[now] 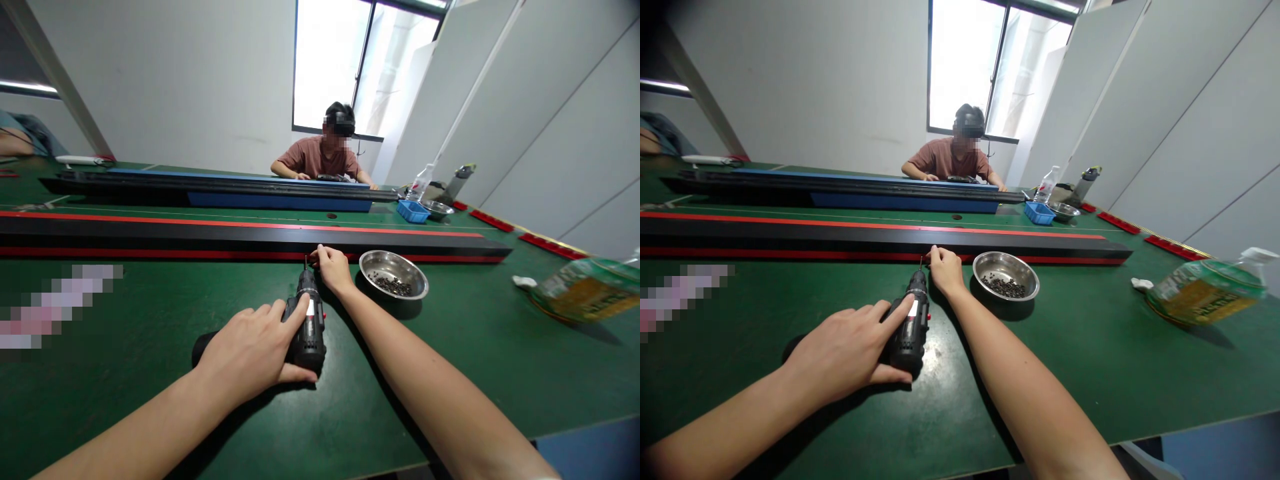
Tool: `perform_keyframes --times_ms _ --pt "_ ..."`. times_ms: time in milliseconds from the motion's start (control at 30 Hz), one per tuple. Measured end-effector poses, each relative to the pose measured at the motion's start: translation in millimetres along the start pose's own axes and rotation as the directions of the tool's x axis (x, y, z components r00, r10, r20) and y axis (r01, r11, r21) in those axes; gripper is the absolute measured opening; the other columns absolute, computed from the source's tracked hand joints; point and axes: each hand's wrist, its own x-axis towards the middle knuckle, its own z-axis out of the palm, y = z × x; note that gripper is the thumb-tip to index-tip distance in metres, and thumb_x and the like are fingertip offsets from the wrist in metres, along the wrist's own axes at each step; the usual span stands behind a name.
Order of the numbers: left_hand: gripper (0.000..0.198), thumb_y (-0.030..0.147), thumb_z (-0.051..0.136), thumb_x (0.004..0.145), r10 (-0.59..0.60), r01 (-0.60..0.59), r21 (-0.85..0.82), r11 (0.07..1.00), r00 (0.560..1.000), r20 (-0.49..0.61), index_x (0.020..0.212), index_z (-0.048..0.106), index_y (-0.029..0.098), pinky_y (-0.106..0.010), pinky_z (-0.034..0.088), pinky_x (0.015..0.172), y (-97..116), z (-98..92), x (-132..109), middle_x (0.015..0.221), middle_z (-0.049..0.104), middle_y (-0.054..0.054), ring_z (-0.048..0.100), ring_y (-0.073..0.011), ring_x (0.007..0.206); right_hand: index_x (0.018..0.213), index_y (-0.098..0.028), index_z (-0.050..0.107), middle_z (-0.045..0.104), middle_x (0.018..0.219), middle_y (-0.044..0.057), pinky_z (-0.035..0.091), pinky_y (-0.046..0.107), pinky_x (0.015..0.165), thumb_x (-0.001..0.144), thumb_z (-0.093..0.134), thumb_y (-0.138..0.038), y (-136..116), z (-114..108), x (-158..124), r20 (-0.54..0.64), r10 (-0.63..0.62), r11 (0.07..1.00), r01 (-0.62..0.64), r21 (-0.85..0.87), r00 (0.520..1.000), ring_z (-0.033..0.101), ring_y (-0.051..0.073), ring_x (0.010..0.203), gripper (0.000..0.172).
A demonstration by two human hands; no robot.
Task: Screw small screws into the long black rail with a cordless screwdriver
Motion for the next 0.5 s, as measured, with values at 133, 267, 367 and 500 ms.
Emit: perform_keyframes --times_ms 133,267,367,500 --pt "0.105 0.084 0.054 0.082 -0.002 0.002 -0.014 1.0 1.0 -0.003 0.163 0.03 0.022 -0.044 0.057 0.084 1.2 -2.4 -1.2 0.116 0.068 -0.014 0.07 -0.0335 0.098 0.089 -0.02 0.078 0.079 0.09 0.006 0.053 0.029 0.082 0.103 0.044 -0.046 -5.5 -1.0 -6.2 -0.021 -0.048 0.998 0.047 -0.043 0.999 0.073 0.021 0.086 0.046" --pt "0.104 0.082 0.056 0.083 -0.02 0.02 -0.03 0.999 1.0 -0.007 0.164 0.028 0.023 -0.045 0.057 0.085 2.9 -4.5 -4.0 0.119 0.068 -0.015 0.07 -0.0338 0.099 0.093 -0.019 0.078 0.079 0.094 0.007 0.052 0.028 0.081 0.103 0.047 -0.053 -29.4 -20.0 -4.0 -0.094 -0.17 0.984 0.165 -0.06 0.981 0.072 0.021 0.087 0.047" --pt "0.105 0.081 0.057 0.083 -0.015 0.014 -0.041 0.999 1.0 -0.008 0.165 0.027 0.023 -0.046 0.057 0.086 5.0 -5.7 -8.2 0.119 0.067 -0.015 0.069 -0.0336 0.1 0.094 -0.016 0.078 0.079 0.097 0.011 0.053 0.028 0.074 0.105 0.031 -0.064 -53.4 -57.0 7.4 -0.165 -0.121 0.993 0.121 -0.009 0.979 0.072 0.021 0.079 0.068" --pt "0.104 0.081 0.057 0.083 -0.014 0.013 -0.057 0.998 1.0 -0.006 0.164 0.028 0.022 -0.048 0.057 0.087 8.8 -6.8 -13.3 0.12 0.067 -0.016 0.068 -0.0337 0.101 0.087 -0.012 0.079 0.078 0.087 0.016 0.052 0.029 0.068 0.102 0.037 -0.07 -62.4 -119.2 15.1 -0.092 0.034 0.993 -0.043 -0.106 0.995 0.071 0.021 0.071 0.074"
